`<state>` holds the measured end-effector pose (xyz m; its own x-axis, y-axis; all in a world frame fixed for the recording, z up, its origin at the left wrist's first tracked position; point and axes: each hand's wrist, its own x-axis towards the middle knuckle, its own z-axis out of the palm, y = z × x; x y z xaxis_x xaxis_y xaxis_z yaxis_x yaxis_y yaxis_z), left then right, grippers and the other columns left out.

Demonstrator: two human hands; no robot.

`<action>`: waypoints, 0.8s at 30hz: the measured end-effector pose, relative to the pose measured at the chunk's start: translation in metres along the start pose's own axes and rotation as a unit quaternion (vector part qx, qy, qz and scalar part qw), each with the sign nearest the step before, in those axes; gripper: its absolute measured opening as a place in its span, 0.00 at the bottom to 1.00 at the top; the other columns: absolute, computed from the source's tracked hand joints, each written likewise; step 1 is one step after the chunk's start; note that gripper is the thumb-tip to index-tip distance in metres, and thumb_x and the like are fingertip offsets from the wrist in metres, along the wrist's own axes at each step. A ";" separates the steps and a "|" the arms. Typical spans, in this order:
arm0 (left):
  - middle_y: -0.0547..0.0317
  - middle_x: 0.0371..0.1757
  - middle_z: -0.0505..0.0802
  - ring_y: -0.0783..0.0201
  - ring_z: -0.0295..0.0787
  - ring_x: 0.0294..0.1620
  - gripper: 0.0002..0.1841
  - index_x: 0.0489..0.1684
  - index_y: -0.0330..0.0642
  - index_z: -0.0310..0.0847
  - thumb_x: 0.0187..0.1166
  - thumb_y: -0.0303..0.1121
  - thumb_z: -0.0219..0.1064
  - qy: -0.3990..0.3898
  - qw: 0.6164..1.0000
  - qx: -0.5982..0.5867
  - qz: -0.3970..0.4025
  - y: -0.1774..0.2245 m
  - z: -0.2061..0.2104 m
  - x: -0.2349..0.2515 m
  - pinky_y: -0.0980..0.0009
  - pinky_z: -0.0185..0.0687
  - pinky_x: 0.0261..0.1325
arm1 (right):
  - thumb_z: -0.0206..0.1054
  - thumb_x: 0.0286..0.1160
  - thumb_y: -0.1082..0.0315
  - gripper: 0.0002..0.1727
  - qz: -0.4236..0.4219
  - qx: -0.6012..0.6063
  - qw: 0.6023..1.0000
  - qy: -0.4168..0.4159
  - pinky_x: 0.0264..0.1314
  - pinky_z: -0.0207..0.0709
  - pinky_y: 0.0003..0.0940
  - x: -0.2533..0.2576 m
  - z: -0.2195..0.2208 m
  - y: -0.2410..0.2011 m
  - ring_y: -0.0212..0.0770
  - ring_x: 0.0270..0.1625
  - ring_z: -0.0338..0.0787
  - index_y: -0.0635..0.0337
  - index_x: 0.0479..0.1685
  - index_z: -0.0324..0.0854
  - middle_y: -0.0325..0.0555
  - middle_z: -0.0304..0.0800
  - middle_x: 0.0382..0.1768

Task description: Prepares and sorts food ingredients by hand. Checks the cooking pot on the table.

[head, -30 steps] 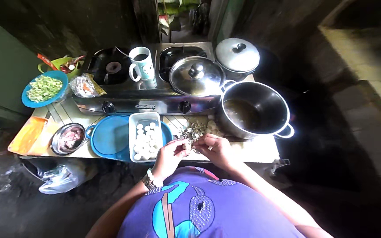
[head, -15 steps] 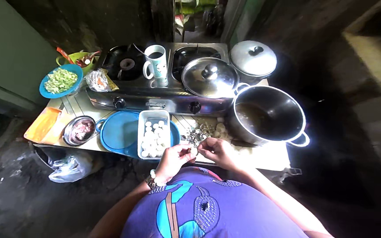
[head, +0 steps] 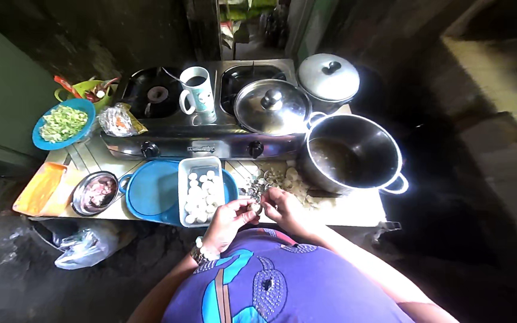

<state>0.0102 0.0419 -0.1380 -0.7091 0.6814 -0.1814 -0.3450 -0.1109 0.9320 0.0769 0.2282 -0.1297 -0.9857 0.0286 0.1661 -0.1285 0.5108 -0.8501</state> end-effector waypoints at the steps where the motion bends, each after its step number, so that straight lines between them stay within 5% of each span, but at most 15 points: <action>1: 0.57 0.46 0.95 0.65 0.95 0.42 0.14 0.58 0.27 0.82 0.75 0.15 0.66 -0.003 1.000 -0.008 0.000 0.000 0.000 0.001 0.67 0.92 0.53 | 0.58 0.76 0.71 0.11 0.018 0.029 0.999 0.002 0.36 0.70 0.17 0.001 -0.001 0.002 0.24 0.32 0.77 0.70 0.38 0.83 0.46 0.82 0.31; 5: 0.58 0.46 0.95 0.66 0.94 0.42 0.16 0.61 0.27 0.81 0.76 0.15 0.63 -0.011 0.999 -0.030 0.001 0.003 -0.003 0.004 0.68 0.92 0.53 | 0.60 0.80 0.68 0.11 0.109 0.058 0.992 0.030 0.37 0.72 0.16 0.007 -0.005 0.018 0.20 0.31 0.78 0.67 0.42 0.84 0.38 0.82 0.31; 9: 0.56 0.49 0.93 0.66 0.93 0.45 0.17 0.66 0.26 0.77 0.79 0.15 0.59 0.007 0.999 -0.046 -0.012 0.004 -0.003 0.009 0.67 0.91 0.55 | 0.62 0.81 0.70 0.15 0.194 -0.051 0.979 0.025 0.57 0.82 0.35 0.016 -0.016 0.031 0.40 0.48 0.90 0.68 0.58 0.86 0.55 0.92 0.49; 13: 0.54 0.55 0.92 0.65 0.92 0.48 0.17 0.65 0.24 0.77 0.79 0.15 0.59 0.022 0.999 -0.041 -0.016 0.004 -0.002 0.013 0.67 0.90 0.58 | 0.67 0.81 0.65 0.14 0.019 0.030 0.996 0.077 0.52 0.84 0.19 0.007 -0.012 0.022 0.25 0.44 0.90 0.67 0.52 0.90 0.47 0.94 0.44; 16: 0.53 0.54 0.92 0.65 0.93 0.46 0.17 0.66 0.25 0.78 0.79 0.16 0.59 0.017 0.999 -0.030 -0.016 0.004 -0.001 0.016 0.68 0.90 0.56 | 0.70 0.78 0.65 0.11 -0.069 0.022 0.995 0.075 0.54 0.82 0.18 0.007 -0.008 0.016 0.25 0.44 0.91 0.64 0.43 0.94 0.47 0.95 0.40; 24: 0.59 0.45 0.93 0.66 0.93 0.41 0.11 0.57 0.33 0.78 0.80 0.18 0.60 0.002 0.999 -0.050 -0.007 0.012 0.001 0.016 0.68 0.92 0.49 | 0.66 0.74 0.69 0.09 -0.081 -0.043 0.988 0.121 0.44 0.80 0.17 0.003 0.003 0.009 0.30 0.36 0.88 0.67 0.36 0.88 0.51 0.91 0.34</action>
<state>-0.0046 0.0520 -0.1299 -0.7063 0.6800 -0.1968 -0.4149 -0.1724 0.8934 0.0722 0.2308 -0.1384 -0.8968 0.1387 0.4202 -0.2633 0.5960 -0.7586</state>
